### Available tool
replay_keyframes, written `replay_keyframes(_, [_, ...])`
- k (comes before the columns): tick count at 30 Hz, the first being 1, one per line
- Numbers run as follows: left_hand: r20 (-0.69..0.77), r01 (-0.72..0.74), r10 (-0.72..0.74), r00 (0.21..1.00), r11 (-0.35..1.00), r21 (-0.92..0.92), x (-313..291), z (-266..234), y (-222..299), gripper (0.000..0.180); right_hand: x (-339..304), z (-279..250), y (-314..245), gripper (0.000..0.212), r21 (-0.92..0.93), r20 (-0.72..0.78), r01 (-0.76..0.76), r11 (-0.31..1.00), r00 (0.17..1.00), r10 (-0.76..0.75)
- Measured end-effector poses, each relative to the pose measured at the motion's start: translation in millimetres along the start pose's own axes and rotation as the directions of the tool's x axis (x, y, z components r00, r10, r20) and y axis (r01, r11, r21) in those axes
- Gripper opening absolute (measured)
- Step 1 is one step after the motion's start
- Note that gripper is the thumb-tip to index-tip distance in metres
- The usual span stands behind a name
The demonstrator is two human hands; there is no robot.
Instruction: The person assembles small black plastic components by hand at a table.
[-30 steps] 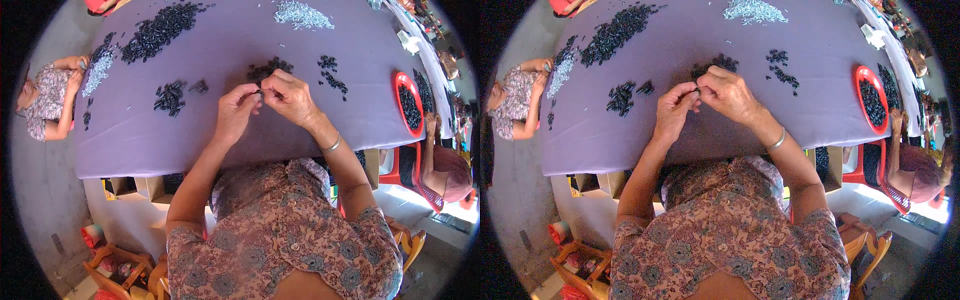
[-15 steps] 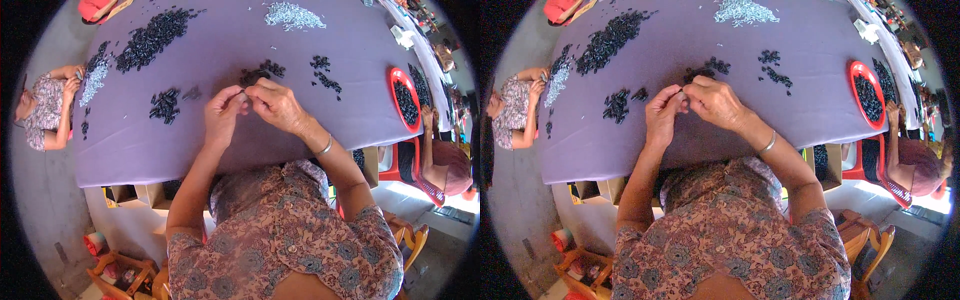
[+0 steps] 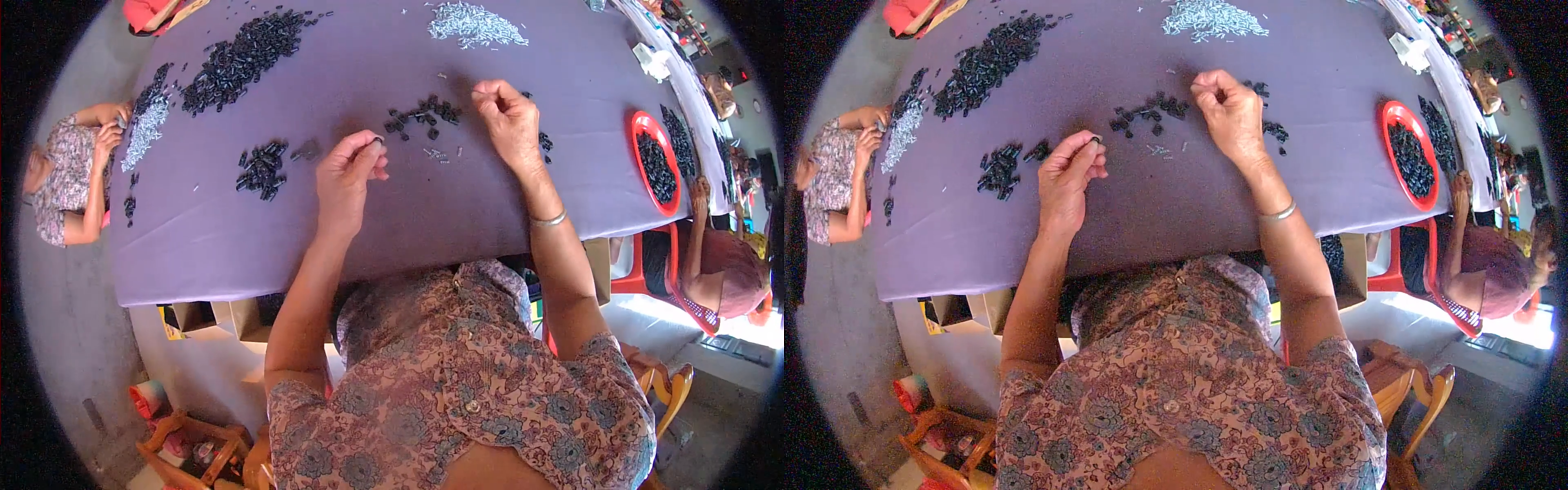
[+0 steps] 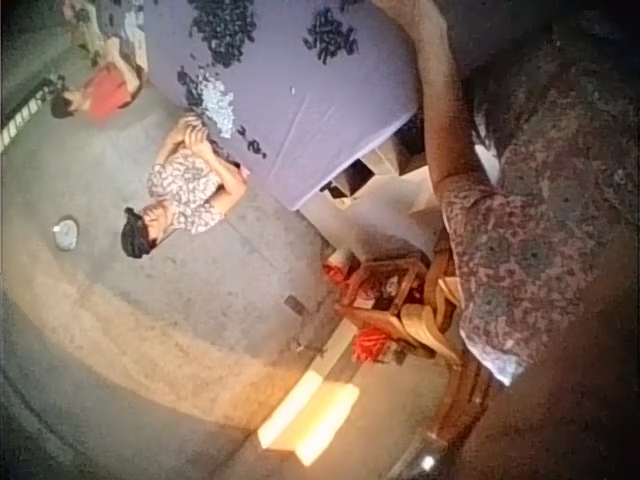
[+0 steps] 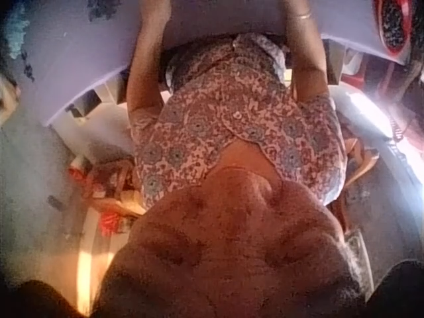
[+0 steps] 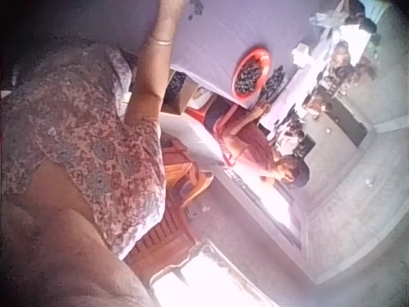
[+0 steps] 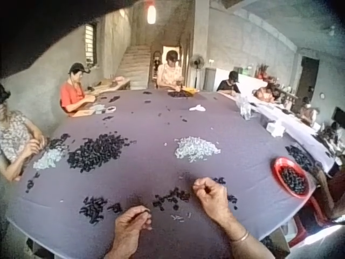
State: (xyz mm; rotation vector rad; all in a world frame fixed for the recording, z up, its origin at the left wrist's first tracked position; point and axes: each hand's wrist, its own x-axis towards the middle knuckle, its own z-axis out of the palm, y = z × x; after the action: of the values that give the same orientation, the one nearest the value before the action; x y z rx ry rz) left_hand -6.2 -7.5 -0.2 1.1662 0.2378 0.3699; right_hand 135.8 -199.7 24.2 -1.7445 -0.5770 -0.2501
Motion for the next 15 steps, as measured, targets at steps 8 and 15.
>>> replay_keyframes(8, [-0.027,0.036,-0.035,0.999,0.999,0.027,1.3,-3.4,-1.9,0.014,7.1,-27.0,-12.0,0.003,-0.362,0.346,-0.061,0.93,0.918,0.195])
replay_keyframes(15, [-0.005,0.027,-0.027,1.0,0.995,0.092,-2.0,0.3,0.6,0.014,2.0,-21.7,-19.2,0.006,-0.298,0.615,-0.006,0.955,0.763,0.197])
